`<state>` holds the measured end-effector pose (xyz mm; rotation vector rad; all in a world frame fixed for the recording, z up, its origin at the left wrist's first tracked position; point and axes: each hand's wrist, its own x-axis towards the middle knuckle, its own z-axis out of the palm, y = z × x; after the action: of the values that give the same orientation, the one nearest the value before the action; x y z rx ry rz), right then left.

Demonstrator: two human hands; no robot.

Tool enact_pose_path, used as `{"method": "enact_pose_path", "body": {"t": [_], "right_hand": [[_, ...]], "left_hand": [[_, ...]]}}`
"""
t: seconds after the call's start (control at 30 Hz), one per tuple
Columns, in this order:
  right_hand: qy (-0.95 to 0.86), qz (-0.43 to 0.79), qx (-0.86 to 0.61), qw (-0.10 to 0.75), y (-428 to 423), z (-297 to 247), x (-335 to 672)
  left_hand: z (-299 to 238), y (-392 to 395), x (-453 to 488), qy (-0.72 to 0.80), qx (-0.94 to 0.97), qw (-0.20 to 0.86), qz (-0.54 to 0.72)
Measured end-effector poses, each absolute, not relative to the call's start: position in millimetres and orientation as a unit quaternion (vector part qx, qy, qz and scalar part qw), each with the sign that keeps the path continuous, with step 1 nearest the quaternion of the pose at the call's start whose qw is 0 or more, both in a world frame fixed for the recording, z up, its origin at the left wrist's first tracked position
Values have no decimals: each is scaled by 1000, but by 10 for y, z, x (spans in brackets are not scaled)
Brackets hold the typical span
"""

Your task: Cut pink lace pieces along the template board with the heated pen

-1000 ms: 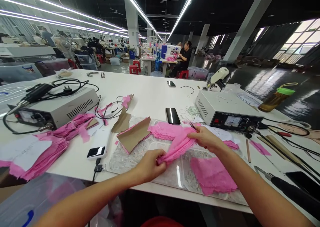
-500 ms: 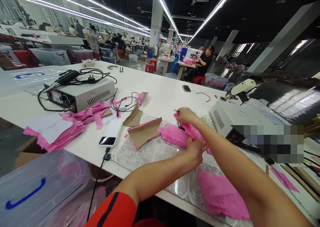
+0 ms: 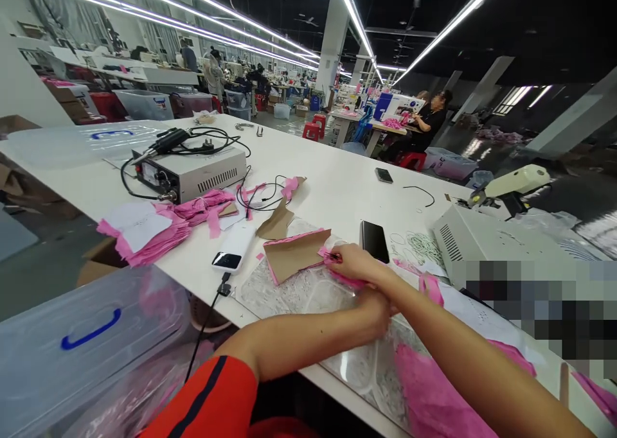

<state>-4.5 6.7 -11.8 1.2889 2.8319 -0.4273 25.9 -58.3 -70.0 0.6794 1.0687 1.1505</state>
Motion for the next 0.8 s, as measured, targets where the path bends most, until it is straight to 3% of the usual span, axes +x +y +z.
{"method": "enact_pose_path", "body": {"t": [0.17, 0.27, 0.37, 0.57, 0.8], "right_hand": [[883, -177, 426, -83, 5, -117, 61], [874, -204, 426, -114, -50, -128, 71], [874, -226, 411, -127, -120, -192, 18], [858, -243, 424, -156, -71, -306, -137], [816, -248, 473, -221, 84, -302, -185]], "left_hand": [[-622, -1122, -373, 478, 382, 645, 457], [-496, -1312, -1037, 541, 689, 302, 377], [-408, -1343, -1624, 631, 730, 95, 244], [-514, -1288, -2049, 672, 700, 87, 223], [-397, -1165, -2311, 698, 613, 124, 350]]}}
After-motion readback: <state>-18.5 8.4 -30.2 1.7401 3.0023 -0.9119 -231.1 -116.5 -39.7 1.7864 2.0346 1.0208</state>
